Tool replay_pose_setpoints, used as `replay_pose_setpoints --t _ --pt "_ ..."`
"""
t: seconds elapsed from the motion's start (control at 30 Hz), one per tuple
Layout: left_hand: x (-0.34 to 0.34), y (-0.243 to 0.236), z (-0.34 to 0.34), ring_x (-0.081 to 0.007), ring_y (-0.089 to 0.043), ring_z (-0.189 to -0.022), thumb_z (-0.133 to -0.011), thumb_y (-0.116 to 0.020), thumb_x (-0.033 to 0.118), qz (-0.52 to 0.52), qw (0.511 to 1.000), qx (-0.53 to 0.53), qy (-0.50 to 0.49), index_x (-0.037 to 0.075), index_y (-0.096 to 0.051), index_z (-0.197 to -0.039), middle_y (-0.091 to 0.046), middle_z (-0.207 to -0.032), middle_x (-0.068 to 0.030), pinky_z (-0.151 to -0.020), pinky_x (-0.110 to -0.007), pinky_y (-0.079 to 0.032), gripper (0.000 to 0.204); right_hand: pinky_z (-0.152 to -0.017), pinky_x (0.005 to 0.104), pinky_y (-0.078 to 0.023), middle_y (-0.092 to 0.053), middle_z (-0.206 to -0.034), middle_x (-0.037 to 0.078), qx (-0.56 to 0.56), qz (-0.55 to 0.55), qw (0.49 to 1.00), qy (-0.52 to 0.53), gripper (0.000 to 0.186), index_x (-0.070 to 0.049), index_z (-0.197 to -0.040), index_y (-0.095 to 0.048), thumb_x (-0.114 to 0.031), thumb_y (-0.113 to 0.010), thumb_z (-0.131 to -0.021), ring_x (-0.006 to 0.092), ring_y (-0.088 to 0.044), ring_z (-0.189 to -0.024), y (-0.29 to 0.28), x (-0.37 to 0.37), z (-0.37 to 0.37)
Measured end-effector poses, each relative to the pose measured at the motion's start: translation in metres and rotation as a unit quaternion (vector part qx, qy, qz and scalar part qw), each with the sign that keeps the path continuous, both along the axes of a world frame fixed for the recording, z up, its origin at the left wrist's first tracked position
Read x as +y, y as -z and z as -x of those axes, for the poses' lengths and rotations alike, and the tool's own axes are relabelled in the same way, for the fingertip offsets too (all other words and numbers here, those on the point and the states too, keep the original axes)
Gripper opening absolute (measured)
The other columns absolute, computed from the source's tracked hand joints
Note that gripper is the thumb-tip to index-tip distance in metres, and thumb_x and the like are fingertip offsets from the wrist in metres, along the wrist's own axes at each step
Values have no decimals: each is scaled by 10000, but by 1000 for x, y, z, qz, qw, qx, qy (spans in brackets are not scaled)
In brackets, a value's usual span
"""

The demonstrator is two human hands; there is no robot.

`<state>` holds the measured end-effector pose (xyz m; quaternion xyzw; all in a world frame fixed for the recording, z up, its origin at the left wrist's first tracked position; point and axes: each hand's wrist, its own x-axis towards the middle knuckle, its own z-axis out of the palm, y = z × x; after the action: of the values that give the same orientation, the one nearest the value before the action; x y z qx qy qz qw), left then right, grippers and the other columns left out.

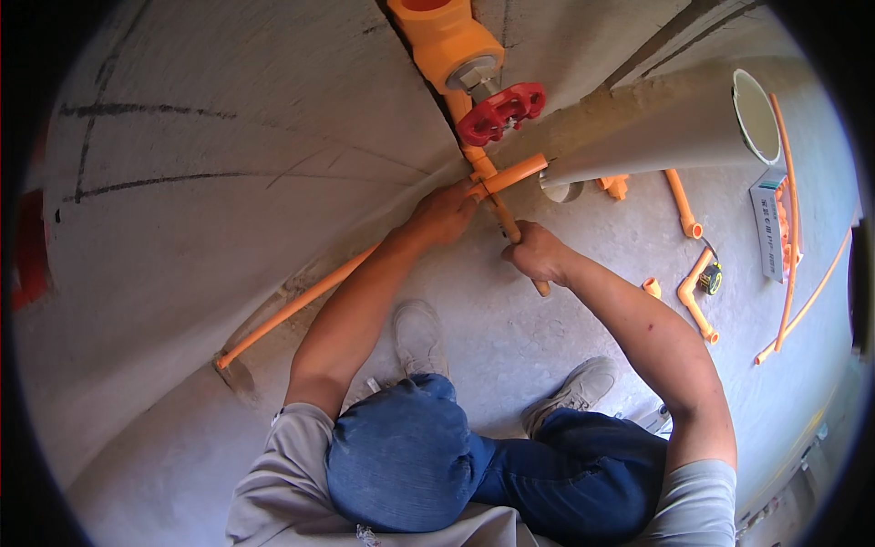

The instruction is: The person cuts orange pipes with a hand tool and uses an electric thermal fusion tool to join pipe segments and fittings together on a wall.

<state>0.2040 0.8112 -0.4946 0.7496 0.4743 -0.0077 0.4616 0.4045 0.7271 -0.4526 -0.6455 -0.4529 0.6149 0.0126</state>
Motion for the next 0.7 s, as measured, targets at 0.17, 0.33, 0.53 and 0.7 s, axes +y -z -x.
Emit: replay_pose_setpoints --t 0.17,0.33,0.53,0.7 --pt "1 1 -2 -427 -609 -1146 -1031 -439 317 -29 999 -8 -17 28 -561 -1317 -657 -1187 -263 -963 -471 -466 424 -845 412 -513 -659 -1034 230 9 2 1000 -13 492 60 -1265 -549 -184 -638 -847 329 -650 -958 6 1 -5" --pt "3 -11 -9 -438 -605 -1162 -1011 -456 286 9 999 31 2 25 -515 -1388 -652 -1238 -254 -992 -495 -465 463 -862 418 -508 -661 -1058 247 44 33 998 26 487 64 -1212 -565 -204 -660 -817 352 -648 -994 -2 4 -6" --pt "-4 -14 -16 -449 -614 -1113 -1009 -461 285 -10 1000 20 -18 35 -568 -1298 -673 -1150 -250 -952 -508 -465 397 -871 439 -520 -676 -1068 301 33 6 999 34 484 116 -1171 -595 -187 -610 -794 406 -663 -1034 -6 -2 -12" --pt "-2 -9 -13 -450 -611 -1122 -1013 -460 288 -17 999 28 -9 42 -559 -1320 -670 -1169 -249 -963 -507 -461 406 -932 439 -515 -650 -1161 322 13 -12 999 33 550 118 -1255 -539 -185 -582 -798 418 -641 -1114 -2 -8 -6"
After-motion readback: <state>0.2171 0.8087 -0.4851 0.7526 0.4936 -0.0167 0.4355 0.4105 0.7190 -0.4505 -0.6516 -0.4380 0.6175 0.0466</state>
